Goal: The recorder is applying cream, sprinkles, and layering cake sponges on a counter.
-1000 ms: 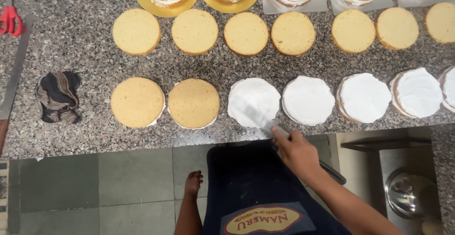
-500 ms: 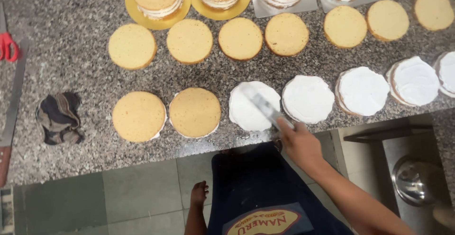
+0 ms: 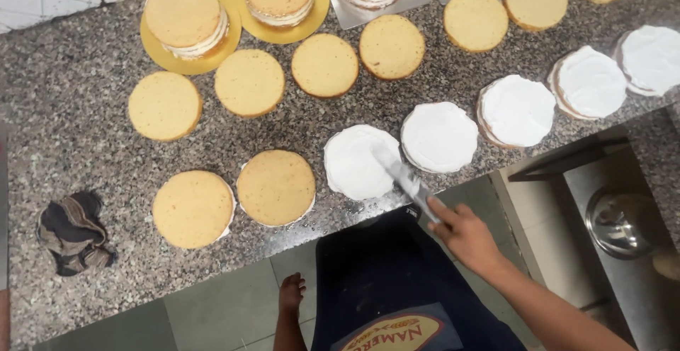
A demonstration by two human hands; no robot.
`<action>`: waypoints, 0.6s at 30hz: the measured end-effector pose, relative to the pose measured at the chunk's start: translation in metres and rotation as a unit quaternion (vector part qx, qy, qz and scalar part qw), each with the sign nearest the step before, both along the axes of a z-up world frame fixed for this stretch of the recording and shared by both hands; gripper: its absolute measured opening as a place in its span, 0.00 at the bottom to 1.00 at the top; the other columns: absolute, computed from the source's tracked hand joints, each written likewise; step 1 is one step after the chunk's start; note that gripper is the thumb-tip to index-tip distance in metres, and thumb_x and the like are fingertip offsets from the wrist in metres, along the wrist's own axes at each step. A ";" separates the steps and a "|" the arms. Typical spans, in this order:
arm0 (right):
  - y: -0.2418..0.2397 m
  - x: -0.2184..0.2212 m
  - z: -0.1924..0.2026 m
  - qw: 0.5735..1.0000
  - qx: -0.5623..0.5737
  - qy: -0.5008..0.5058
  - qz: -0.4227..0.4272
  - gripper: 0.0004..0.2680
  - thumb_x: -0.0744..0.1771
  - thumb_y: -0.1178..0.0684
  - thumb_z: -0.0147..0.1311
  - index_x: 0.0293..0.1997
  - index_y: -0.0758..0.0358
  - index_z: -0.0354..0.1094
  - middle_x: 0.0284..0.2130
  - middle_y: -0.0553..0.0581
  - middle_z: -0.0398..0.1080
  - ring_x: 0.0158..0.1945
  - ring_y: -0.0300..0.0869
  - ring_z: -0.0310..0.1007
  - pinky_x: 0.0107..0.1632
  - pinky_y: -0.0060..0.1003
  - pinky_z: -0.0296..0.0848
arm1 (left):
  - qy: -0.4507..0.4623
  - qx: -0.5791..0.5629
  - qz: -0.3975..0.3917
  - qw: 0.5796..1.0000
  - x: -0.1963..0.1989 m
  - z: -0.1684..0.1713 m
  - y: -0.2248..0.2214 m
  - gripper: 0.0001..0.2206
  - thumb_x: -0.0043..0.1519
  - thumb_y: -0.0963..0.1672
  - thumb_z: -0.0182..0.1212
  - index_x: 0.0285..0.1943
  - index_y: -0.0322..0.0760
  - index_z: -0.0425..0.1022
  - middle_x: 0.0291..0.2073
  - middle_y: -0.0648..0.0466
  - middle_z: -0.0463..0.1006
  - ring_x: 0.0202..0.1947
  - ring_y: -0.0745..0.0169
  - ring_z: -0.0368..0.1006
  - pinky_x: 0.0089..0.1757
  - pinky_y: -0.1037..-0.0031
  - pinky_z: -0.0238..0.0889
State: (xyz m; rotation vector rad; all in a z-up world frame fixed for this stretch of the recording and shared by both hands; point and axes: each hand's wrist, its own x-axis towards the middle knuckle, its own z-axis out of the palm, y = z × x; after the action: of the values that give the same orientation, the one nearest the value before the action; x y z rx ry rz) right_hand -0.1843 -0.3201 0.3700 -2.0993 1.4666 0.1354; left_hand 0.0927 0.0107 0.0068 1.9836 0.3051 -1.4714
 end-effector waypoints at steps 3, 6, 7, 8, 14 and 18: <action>0.023 -0.015 -0.010 0.990 -0.045 -0.115 0.075 0.20 0.63 0.47 0.61 0.64 0.45 0.68 0.32 0.57 0.68 0.28 0.46 0.74 0.34 0.44 0.75 | -0.002 -0.013 -0.001 1.000 0.007 -0.006 -0.001 0.26 0.65 0.52 0.52 0.68 0.32 0.68 0.57 0.45 0.79 0.53 0.48 0.73 0.53 0.59 0.64; 0.015 0.015 0.020 0.988 -0.064 0.089 0.107 0.20 0.67 0.47 0.57 0.70 0.37 0.66 0.35 0.58 0.67 0.29 0.48 0.72 0.35 0.43 0.75 | 0.007 -0.008 -0.028 1.000 0.007 -0.005 -0.004 0.26 0.65 0.52 0.52 0.68 0.33 0.68 0.57 0.45 0.78 0.53 0.47 0.74 0.53 0.58 0.65; 0.016 0.007 0.013 0.989 -0.064 0.090 0.103 0.20 0.67 0.47 0.57 0.70 0.37 0.66 0.35 0.58 0.67 0.29 0.48 0.72 0.35 0.43 0.75 | 0.007 -0.007 -0.032 0.999 0.006 -0.002 -0.005 0.26 0.65 0.52 0.52 0.68 0.33 0.68 0.57 0.45 0.78 0.53 0.47 0.74 0.53 0.58 0.65; 0.016 0.001 0.006 0.992 -0.078 0.063 0.072 0.21 0.67 0.49 0.58 0.69 0.41 0.65 0.36 0.60 0.67 0.30 0.50 0.72 0.36 0.44 0.75 | 0.007 0.000 -0.037 0.999 0.007 0.000 -0.007 0.26 0.65 0.52 0.52 0.68 0.33 0.69 0.57 0.45 0.79 0.53 0.46 0.74 0.53 0.58 0.65; 0.036 -0.027 -0.010 0.981 0.113 -0.159 0.012 0.21 0.64 0.49 0.63 0.66 0.45 0.67 0.37 0.53 0.73 0.33 0.41 0.74 0.38 0.39 0.76 | 0.010 0.004 -0.064 0.998 0.009 0.001 -0.011 0.26 0.66 0.52 0.50 0.69 0.33 0.68 0.58 0.45 0.78 0.53 0.48 0.74 0.52 0.59 0.65; 0.037 -0.034 -0.010 0.924 0.214 -0.315 0.015 0.22 0.66 0.52 0.63 0.71 0.55 0.65 0.35 0.57 0.71 0.35 0.41 0.70 0.40 0.37 0.74 | 0.020 0.037 -0.102 0.994 0.003 0.008 -0.017 0.27 0.67 0.53 0.49 0.71 0.34 0.67 0.60 0.46 0.77 0.56 0.47 0.73 0.53 0.60 0.65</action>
State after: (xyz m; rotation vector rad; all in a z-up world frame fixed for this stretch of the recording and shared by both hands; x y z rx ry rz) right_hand -0.2188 -0.2835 0.3598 -1.5951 0.9134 -0.1831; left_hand 0.0958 -0.0064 0.0151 2.0969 0.1796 -1.6494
